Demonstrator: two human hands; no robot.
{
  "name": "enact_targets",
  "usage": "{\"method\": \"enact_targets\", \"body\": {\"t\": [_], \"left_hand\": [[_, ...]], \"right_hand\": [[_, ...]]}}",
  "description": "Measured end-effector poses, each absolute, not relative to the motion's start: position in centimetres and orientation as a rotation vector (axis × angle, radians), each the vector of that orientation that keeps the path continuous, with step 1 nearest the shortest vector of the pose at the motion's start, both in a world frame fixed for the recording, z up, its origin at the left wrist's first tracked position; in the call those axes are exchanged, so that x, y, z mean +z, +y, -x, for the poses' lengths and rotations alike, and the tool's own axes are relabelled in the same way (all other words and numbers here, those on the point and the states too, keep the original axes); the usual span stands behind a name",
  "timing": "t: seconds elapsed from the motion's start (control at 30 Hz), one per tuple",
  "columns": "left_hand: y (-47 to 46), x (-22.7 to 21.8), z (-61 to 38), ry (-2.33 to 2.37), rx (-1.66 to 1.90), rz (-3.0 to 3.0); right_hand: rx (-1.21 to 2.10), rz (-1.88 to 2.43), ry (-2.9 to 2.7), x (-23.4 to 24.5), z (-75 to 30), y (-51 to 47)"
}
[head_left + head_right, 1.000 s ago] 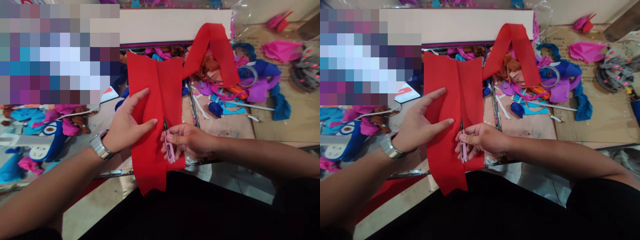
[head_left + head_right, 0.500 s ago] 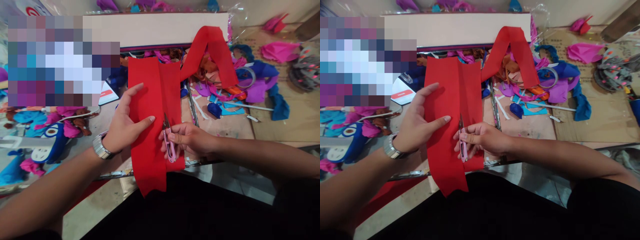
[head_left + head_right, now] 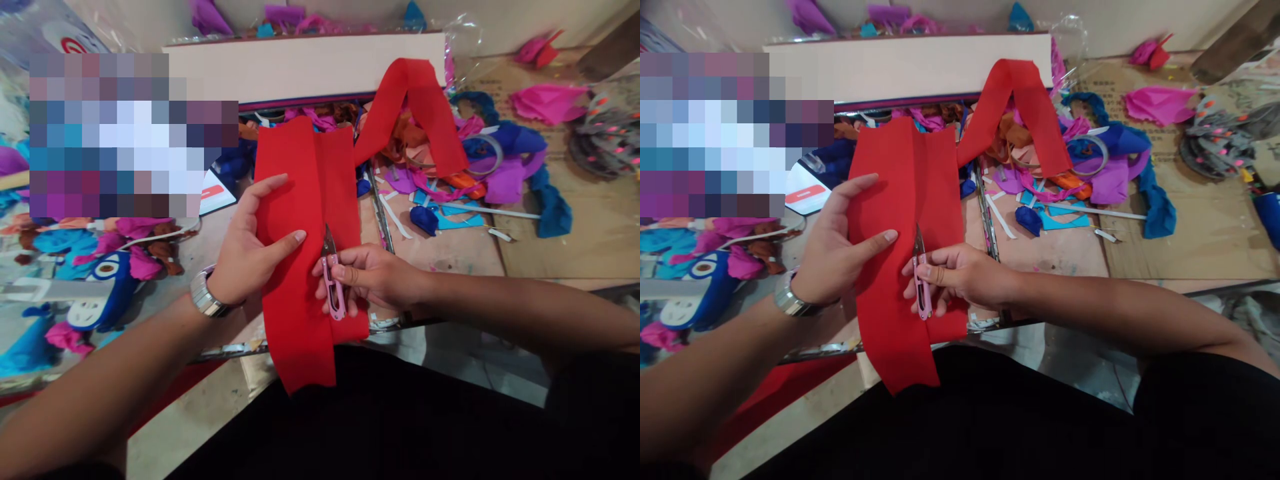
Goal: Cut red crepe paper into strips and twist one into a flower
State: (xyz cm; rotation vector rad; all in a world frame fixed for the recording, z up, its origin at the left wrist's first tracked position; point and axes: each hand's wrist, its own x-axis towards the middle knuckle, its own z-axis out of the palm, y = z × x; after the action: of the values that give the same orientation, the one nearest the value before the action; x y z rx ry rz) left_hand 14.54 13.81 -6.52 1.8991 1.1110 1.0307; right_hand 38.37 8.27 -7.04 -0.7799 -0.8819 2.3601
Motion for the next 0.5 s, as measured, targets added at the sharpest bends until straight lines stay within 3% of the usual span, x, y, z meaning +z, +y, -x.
{"method": "enact_targets", "body": {"t": [0.5], "left_hand": [[13.3,-5.6,-14.9,1.160,0.977,-1.996]], "right_hand": [[2.360,0.836,-0.832,-6.9,-38.3,8.1]]}}
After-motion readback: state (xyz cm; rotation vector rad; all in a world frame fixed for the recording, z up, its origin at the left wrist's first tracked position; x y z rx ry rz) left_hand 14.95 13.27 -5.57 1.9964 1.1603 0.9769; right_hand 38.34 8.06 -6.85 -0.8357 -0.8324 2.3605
